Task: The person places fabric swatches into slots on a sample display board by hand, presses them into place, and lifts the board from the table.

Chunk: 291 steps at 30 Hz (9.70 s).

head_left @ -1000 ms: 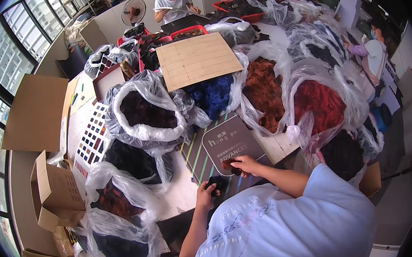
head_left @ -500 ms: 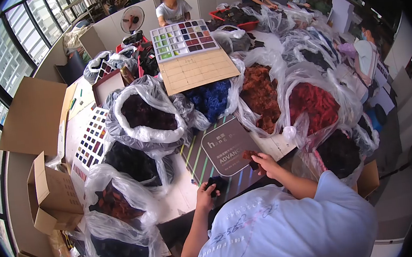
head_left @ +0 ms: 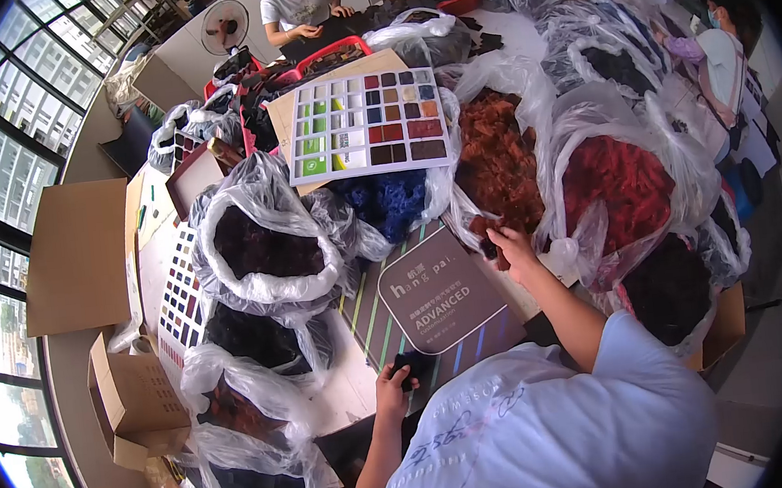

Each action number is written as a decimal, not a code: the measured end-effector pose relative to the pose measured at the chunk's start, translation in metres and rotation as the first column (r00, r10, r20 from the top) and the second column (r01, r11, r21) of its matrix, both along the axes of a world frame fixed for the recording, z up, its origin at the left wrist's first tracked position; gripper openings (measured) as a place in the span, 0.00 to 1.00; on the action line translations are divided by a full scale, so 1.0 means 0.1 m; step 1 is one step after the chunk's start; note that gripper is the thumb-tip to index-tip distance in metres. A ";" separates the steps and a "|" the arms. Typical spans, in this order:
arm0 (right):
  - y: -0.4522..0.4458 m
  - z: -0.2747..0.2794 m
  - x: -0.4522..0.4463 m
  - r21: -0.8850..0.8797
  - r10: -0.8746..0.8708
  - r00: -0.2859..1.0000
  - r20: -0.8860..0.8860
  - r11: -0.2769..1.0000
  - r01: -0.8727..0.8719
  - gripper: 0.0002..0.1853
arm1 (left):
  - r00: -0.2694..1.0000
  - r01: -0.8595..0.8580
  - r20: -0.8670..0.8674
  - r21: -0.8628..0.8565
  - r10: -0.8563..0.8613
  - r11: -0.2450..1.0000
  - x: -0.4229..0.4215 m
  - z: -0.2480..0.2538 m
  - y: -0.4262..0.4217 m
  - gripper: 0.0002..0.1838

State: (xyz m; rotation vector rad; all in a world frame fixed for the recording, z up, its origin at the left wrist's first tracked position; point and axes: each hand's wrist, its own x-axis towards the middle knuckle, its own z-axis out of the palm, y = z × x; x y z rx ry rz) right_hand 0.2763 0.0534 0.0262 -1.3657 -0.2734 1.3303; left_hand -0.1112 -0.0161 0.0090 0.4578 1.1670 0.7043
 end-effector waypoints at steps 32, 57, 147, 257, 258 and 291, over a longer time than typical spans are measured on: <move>2.24 0.40 1.35 0.145 0.258 0.962 -0.090 0.959 -0.244 0.09 | 0.859 -0.255 0.483 0.111 0.172 0.960 1.37 0.84 3.54 0.15; -1.72 -0.08 0.40 -0.376 0.503 0.864 0.031 0.806 -0.456 0.10 | 0.988 0.140 0.073 -0.088 -0.134 0.986 -0.63 0.39 -0.89 0.11; 0.59 -0.23 -1.07 -0.100 0.611 0.759 0.226 0.789 -0.606 0.11 | 0.742 0.531 -0.618 0.304 -0.261 0.791 0.27 0.22 1.40 0.14; 0.69 -0.16 -1.27 -0.522 0.187 -0.489 0.852 0.370 -0.768 0.37 | 0.059 0.998 -0.997 0.060 0.047 0.032 0.34 0.04 1.45 0.47; 0.63 -0.18 -1.30 -0.596 0.252 -0.540 0.803 0.332 -0.732 0.43 | 0.040 0.998 -0.997 0.044 0.073 0.053 0.38 0.01 1.43 0.47; -3.59 -0.31 0.57 -0.154 -0.183 0.446 0.876 0.771 0.618 0.14 | 0.511 0.804 -0.823 0.560 -0.250 -0.201 3.72 0.32 0.74 0.12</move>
